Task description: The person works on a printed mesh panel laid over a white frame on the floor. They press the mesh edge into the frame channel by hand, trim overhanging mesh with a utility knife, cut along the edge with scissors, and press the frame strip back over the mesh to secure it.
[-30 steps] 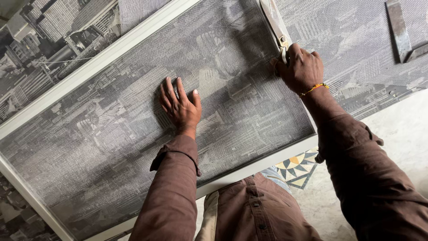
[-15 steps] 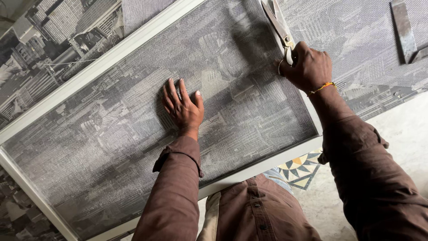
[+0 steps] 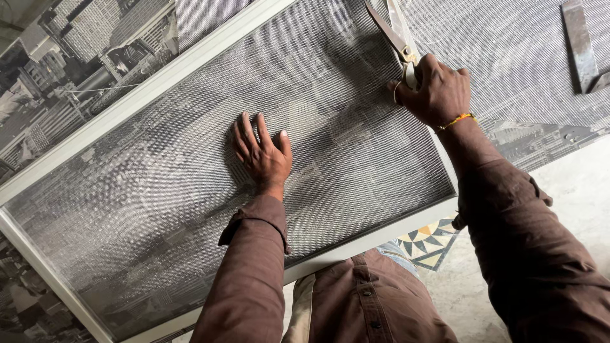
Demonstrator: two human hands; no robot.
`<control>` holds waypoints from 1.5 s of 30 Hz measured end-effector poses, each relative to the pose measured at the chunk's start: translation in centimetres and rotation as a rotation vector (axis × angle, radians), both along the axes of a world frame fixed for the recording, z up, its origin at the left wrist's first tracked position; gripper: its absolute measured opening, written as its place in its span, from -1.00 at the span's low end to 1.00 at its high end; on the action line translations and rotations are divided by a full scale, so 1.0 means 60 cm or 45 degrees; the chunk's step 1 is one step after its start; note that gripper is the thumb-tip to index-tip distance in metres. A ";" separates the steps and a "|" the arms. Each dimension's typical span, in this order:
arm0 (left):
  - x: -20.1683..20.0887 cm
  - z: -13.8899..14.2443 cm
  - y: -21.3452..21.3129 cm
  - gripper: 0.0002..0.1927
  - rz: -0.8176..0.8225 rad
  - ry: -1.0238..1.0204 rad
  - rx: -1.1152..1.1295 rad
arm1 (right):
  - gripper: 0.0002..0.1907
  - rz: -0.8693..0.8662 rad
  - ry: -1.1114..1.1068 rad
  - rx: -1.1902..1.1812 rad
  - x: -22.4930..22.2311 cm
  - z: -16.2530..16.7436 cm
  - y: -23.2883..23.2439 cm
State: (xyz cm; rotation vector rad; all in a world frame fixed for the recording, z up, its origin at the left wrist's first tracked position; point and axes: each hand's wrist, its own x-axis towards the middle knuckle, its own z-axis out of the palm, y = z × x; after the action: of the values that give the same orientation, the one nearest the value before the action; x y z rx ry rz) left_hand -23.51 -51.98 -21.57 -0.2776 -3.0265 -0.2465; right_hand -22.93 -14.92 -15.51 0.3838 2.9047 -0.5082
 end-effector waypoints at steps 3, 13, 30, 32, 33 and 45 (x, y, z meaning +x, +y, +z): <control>-0.001 -0.002 -0.001 -0.31 -0.003 0.017 0.005 | -0.41 0.011 0.036 -0.027 -0.005 -0.010 0.003; -0.003 0.001 0.002 -0.31 0.007 0.001 0.008 | -0.40 0.013 0.049 0.039 -0.006 -0.039 0.011; -0.007 0.005 0.002 -0.32 -0.008 -0.001 0.006 | -0.40 0.047 0.049 0.010 -0.055 -0.012 0.003; -0.008 0.006 0.002 -0.32 0.012 -0.033 0.000 | -0.41 0.069 0.096 -0.014 -0.058 -0.023 0.006; -0.008 0.007 0.002 -0.32 -0.001 -0.011 0.005 | -0.41 0.048 0.067 -0.018 -0.059 -0.029 0.007; -0.010 0.009 0.001 -0.33 -0.006 0.030 0.007 | -0.36 0.070 0.033 0.032 -0.071 -0.010 0.003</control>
State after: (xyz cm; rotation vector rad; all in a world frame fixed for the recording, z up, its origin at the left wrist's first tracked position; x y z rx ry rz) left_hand -24.10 -51.91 -21.06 -0.2854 -3.0017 -0.2502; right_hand -27.17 -14.74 -16.12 0.3015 2.9399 -0.4725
